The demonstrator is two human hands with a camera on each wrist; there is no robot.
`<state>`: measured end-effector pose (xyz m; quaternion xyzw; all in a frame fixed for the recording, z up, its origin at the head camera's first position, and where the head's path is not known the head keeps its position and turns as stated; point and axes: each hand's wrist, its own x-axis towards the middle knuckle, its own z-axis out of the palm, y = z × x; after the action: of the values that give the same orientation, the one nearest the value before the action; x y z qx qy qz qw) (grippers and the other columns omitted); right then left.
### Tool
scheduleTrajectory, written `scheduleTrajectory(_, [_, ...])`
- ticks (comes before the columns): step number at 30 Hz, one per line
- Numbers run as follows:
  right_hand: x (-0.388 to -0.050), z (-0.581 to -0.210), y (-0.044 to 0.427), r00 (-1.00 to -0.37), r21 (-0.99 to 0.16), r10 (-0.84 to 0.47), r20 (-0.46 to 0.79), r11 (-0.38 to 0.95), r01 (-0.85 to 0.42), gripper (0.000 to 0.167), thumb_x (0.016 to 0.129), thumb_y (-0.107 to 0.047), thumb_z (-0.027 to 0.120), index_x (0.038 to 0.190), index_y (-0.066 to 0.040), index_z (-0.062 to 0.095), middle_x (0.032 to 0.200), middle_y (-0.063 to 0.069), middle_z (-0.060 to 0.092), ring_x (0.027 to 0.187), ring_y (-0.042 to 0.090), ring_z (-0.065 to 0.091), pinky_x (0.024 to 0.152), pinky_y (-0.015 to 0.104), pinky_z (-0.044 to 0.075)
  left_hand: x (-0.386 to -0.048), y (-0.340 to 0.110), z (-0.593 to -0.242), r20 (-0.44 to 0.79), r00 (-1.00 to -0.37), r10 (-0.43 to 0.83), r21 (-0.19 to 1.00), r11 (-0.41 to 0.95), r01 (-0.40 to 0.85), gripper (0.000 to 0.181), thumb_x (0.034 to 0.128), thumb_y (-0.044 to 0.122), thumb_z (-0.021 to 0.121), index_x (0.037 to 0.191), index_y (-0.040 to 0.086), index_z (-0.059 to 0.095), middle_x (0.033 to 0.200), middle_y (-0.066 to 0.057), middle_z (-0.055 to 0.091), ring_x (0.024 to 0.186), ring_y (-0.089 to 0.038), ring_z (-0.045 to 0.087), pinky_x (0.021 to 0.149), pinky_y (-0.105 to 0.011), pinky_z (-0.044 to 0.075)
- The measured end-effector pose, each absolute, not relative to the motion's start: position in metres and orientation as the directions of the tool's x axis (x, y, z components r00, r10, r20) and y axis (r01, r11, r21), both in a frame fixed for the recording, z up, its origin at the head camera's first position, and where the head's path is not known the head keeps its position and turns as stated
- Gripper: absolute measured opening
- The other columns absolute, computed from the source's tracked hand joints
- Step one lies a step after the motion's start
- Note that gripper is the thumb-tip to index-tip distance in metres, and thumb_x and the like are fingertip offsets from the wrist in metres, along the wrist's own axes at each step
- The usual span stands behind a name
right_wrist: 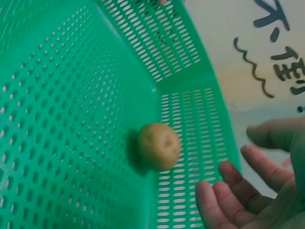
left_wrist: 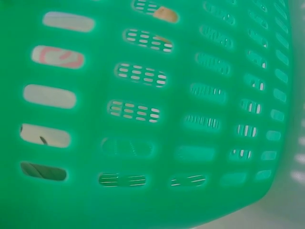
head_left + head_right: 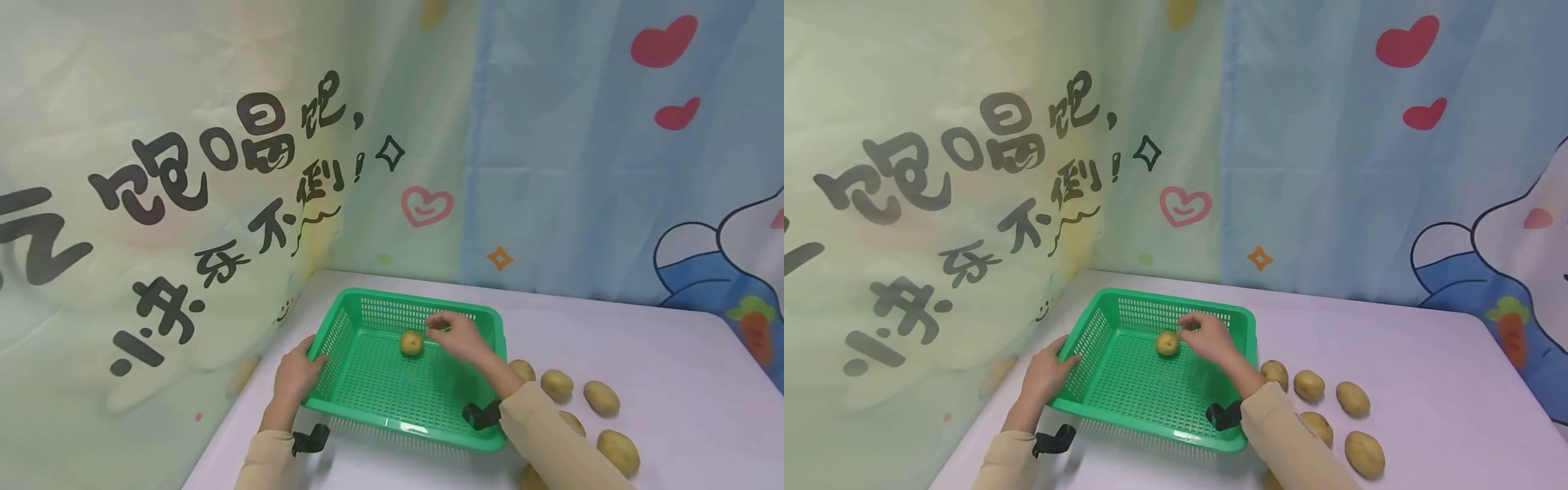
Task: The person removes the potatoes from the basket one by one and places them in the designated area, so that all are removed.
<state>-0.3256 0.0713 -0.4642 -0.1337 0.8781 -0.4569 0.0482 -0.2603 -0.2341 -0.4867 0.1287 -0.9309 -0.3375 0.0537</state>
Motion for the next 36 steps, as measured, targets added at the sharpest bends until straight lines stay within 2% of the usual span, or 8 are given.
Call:
scheduleTrajectory(5, [-0.334,-0.476,0.065,-0.955,-0.821,-0.297,0.012,0.543,-0.179,0.033,0.091,-0.020,0.068,0.120,-0.004,0.066,0.117,0.011,0.065,0.109,0.031,0.060,0.077,0.039,0.053,-0.260,-0.234,-0.488,0.027,-0.962,-0.271,0.632,0.750,-0.194,0.056,0.0929,0.024,0.065,0.142,0.002,0.048,0.109,-0.022,0.067,0.061,-0.018,0.056,0.053,-0.030,0.043])
scheduleTrajectory(15, [-0.347,-0.491,0.058,-0.960,-0.813,-0.281,-0.009,0.561,-0.157,0.036,0.090,-0.022,0.068,0.123,-0.010,0.065,0.124,0.010,0.063,0.114,0.030,0.058,0.085,0.045,0.050,-0.260,-0.235,-0.487,0.018,-0.963,-0.270,0.627,0.753,-0.199,0.056,0.0931,0.025,0.064,0.143,0.004,0.048,0.111,-0.022,0.066,0.061,-0.018,0.054,0.053,-0.031,0.042])
scheduleTrajectory(19, [-0.346,-0.494,0.057,-0.952,-0.800,-0.306,0.017,0.567,-0.197,0.039,0.089,-0.021,0.069,0.125,-0.008,0.064,0.125,0.013,0.063,0.111,0.032,0.060,0.085,0.047,0.050,-0.260,-0.234,-0.487,0.028,-0.963,-0.267,0.620,0.761,-0.193,0.057,0.0930,0.024,0.065,0.142,0.002,0.048,0.116,-0.023,0.065,0.065,-0.019,0.056,0.056,-0.032,0.044])
scheduleTrajectory(23, [-0.342,-0.495,0.054,-0.909,-0.758,-0.413,0.045,0.579,-0.301,0.045,0.090,-0.019,0.067,0.132,-0.008,0.060,0.133,0.013,0.059,0.116,0.035,0.058,0.091,0.049,0.049,-0.260,-0.233,-0.489,0.020,-0.963,-0.268,0.622,0.757,-0.197,0.057,0.0933,0.024,0.064,0.143,0.002,0.047,0.116,-0.023,0.065,0.065,-0.019,0.056,0.055,-0.031,0.043])
scheduleTrajectory(28, [-0.338,-0.496,0.055,-0.808,-0.727,-0.588,0.048,0.534,-0.432,0.049,0.093,-0.014,0.063,0.140,-0.005,0.052,0.143,0.015,0.050,0.129,0.038,0.048,0.102,0.054,0.040,-0.260,-0.234,-0.491,0.024,-0.964,-0.266,0.628,0.754,-0.193,0.055,0.0933,0.024,0.064,0.142,0.003,0.049,0.111,-0.021,0.067,0.062,-0.018,0.055,0.053,-0.030,0.042])
scheduleTrajectory(32, [-0.337,-0.497,0.056,-0.745,-0.738,-0.667,-0.015,0.510,-0.442,0.053,0.094,-0.012,0.061,0.145,-0.006,0.046,0.148,0.018,0.043,0.131,0.039,0.045,0.102,0.056,0.038,-0.259,-0.234,-0.489,0.030,-0.964,-0.263,0.623,0.759,-0.188,0.055,0.0933,0.024,0.064,0.142,0.003,0.049,0.112,-0.021,0.066,0.063,-0.018,0.055,0.053,-0.030,0.042])
scheduleTrajectory(36, [-0.337,-0.499,0.055,-0.755,-0.750,-0.656,-0.029,0.513,-0.417,0.056,0.093,-0.013,0.064,0.145,-0.006,0.046,0.148,0.019,0.041,0.131,0.039,0.043,0.101,0.057,0.038,-0.260,-0.234,-0.488,0.018,-0.963,-0.267,0.624,0.756,-0.198,0.056,0.0935,0.025,0.064,0.142,0.003,0.048,0.113,-0.021,0.066,0.063,-0.018,0.055,0.053,-0.030,0.042])
